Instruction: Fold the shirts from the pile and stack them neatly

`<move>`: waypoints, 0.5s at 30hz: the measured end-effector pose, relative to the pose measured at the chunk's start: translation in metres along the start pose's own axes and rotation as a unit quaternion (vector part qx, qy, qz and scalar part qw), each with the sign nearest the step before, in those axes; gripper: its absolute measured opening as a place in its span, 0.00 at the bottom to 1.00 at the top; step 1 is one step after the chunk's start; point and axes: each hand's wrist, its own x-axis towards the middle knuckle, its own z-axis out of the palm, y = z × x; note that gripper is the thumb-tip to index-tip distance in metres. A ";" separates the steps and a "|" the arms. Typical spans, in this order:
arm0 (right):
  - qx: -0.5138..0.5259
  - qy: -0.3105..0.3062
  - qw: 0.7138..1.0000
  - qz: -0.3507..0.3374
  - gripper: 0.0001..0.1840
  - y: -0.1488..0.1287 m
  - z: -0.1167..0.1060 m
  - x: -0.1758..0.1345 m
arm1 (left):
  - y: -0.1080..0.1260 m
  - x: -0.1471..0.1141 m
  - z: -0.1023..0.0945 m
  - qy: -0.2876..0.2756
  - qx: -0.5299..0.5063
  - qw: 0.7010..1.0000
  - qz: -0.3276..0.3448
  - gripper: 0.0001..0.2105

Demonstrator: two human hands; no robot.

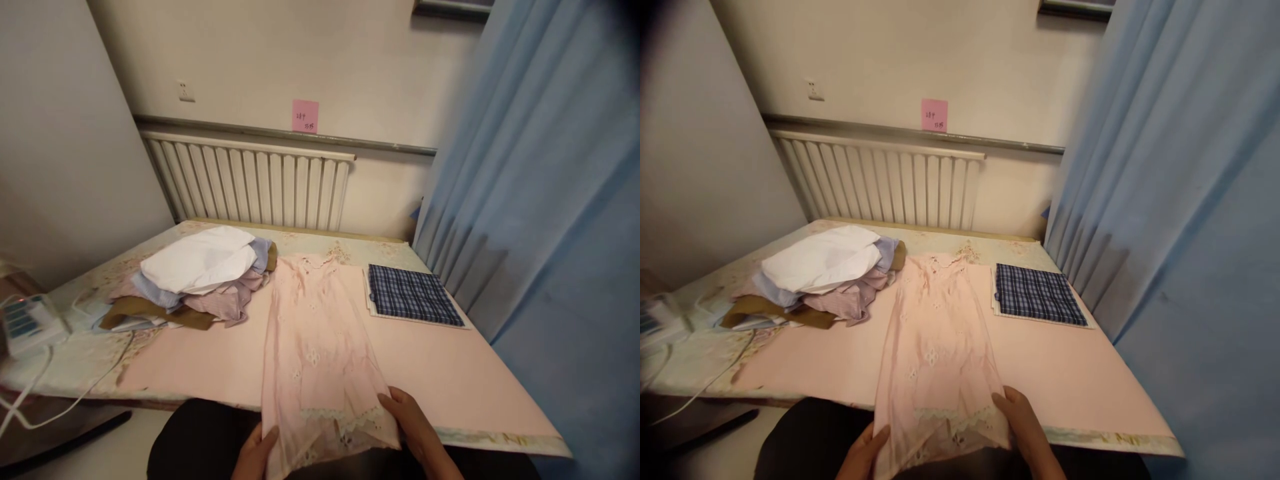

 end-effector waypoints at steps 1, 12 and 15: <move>0.005 -0.003 1.000 0.003 0.22 -0.001 0.001 -0.002 | -0.001 -0.001 -0.001 -0.002 0.001 1.000 0.001 0.22; 0.069 -0.046 0.996 0.011 0.21 -0.007 0.008 -0.024 | 0.015 -0.033 0.006 0.005 0.075 0.997 0.033 0.28; 0.111 -0.066 0.992 0.002 0.24 -0.016 0.005 -0.037 | 0.021 -0.049 0.011 -0.028 0.084 0.996 0.009 0.30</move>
